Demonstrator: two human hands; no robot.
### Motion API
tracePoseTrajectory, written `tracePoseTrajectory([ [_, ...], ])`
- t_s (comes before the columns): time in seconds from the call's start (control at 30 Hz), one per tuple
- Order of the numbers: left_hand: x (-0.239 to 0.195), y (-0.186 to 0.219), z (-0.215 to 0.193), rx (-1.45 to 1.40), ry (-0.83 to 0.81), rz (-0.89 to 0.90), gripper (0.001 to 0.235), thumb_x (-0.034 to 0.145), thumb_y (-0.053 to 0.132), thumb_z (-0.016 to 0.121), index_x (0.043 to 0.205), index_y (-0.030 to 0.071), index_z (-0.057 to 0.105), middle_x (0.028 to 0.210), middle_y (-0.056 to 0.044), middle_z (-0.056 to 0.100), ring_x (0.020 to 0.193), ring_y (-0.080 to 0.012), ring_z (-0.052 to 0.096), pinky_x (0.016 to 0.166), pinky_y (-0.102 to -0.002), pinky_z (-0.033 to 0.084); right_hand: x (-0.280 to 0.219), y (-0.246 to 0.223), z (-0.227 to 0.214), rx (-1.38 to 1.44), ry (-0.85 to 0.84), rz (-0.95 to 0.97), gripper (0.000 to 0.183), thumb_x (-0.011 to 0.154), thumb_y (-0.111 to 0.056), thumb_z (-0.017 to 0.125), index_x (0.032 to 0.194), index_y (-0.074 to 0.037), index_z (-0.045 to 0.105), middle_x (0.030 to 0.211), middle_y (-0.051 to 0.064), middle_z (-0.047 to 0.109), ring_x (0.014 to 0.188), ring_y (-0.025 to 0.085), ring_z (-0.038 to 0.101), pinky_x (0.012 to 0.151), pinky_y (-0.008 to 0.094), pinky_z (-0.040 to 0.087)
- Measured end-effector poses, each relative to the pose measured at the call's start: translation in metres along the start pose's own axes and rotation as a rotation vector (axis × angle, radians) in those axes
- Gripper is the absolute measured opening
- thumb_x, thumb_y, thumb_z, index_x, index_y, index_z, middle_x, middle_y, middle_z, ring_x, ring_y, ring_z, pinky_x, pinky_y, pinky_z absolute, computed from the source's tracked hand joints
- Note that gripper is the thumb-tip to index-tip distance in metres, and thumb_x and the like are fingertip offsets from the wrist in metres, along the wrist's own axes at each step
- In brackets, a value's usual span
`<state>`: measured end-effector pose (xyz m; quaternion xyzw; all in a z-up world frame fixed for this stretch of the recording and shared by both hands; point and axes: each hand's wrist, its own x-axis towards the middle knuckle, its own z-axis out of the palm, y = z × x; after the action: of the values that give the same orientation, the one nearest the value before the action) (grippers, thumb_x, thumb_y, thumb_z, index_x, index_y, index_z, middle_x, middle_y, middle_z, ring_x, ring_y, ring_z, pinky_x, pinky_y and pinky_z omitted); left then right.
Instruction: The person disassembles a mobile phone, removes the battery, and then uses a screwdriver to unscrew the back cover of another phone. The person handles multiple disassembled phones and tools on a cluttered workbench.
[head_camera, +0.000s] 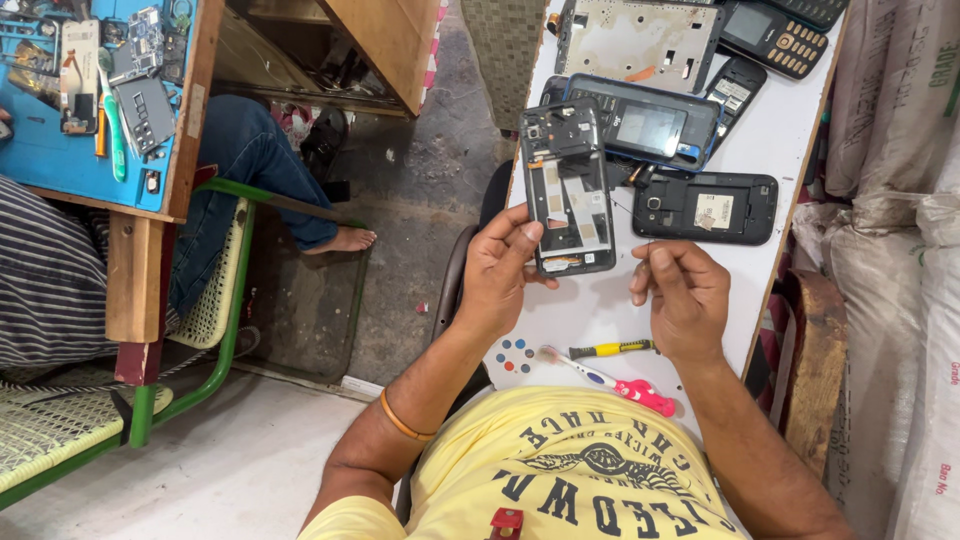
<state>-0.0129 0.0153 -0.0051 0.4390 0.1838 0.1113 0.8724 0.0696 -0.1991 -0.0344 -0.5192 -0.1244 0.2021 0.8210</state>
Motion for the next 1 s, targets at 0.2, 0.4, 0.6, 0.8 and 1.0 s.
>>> tracePoseTrajectory([
  [0.2,-0.005,0.001,-0.001,0.093,-0.05,0.129,0.033,0.105,0.012,0.064,0.133,-0.003,0.059,0.118,-0.013,0.072,0.095,-0.0137,0.072,0.066,-0.029,0.063,-0.002,-0.002,0.003,-0.137,-0.063,-0.002,0.021,0.105,-0.016,0.067,0.11,0.005,0.069,0.083,0.01,0.068,0.072,0.013,0.063,0.064,0.026,0.053],
  [0.4,-0.013,0.001,0.002,0.197,-0.124,0.261,0.037,0.105,0.007,0.065,0.138,-0.006,0.057,0.122,-0.015,0.072,0.096,-0.0112,0.068,0.072,-0.029,0.063,0.0,-0.002,0.004,-0.11,-0.067,-0.009,0.02,0.104,-0.015,0.068,0.111,0.005,0.069,0.084,0.011,0.069,0.07,0.013,0.063,0.064,0.025,0.053],
  [0.6,-0.016,0.003,0.005,0.188,-0.138,0.287,0.036,0.104,0.004,0.066,0.137,-0.007,0.057,0.123,-0.014,0.072,0.098,-0.011,0.068,0.076,-0.029,0.063,-0.001,-0.002,0.002,-0.097,-0.037,-0.02,0.015,0.103,-0.009,0.07,0.11,0.004,0.07,0.088,0.011,0.07,0.072,0.013,0.063,0.065,0.025,0.052],
  [0.8,-0.022,0.012,0.012,0.47,-0.131,0.39,0.027,0.101,0.002,0.071,0.126,-0.005,0.065,0.114,-0.013,0.072,0.097,-0.0135,0.073,0.081,-0.029,0.064,0.001,-0.004,0.005,-0.019,0.02,-0.051,0.011,0.1,-0.005,0.073,0.109,0.001,0.07,0.099,0.013,0.074,0.075,0.012,0.066,0.062,0.024,0.052],
  [1.0,-0.028,0.023,0.02,0.702,-0.167,0.616,0.027,0.098,0.0,0.074,0.123,0.0,0.067,0.113,-0.014,0.071,0.1,-0.0157,0.073,0.085,-0.03,0.066,0.001,-0.009,0.008,-0.015,0.032,-0.039,0.011,0.1,-0.004,0.071,0.111,-0.001,0.07,0.099,0.013,0.074,0.081,0.013,0.069,0.062,0.024,0.053],
])
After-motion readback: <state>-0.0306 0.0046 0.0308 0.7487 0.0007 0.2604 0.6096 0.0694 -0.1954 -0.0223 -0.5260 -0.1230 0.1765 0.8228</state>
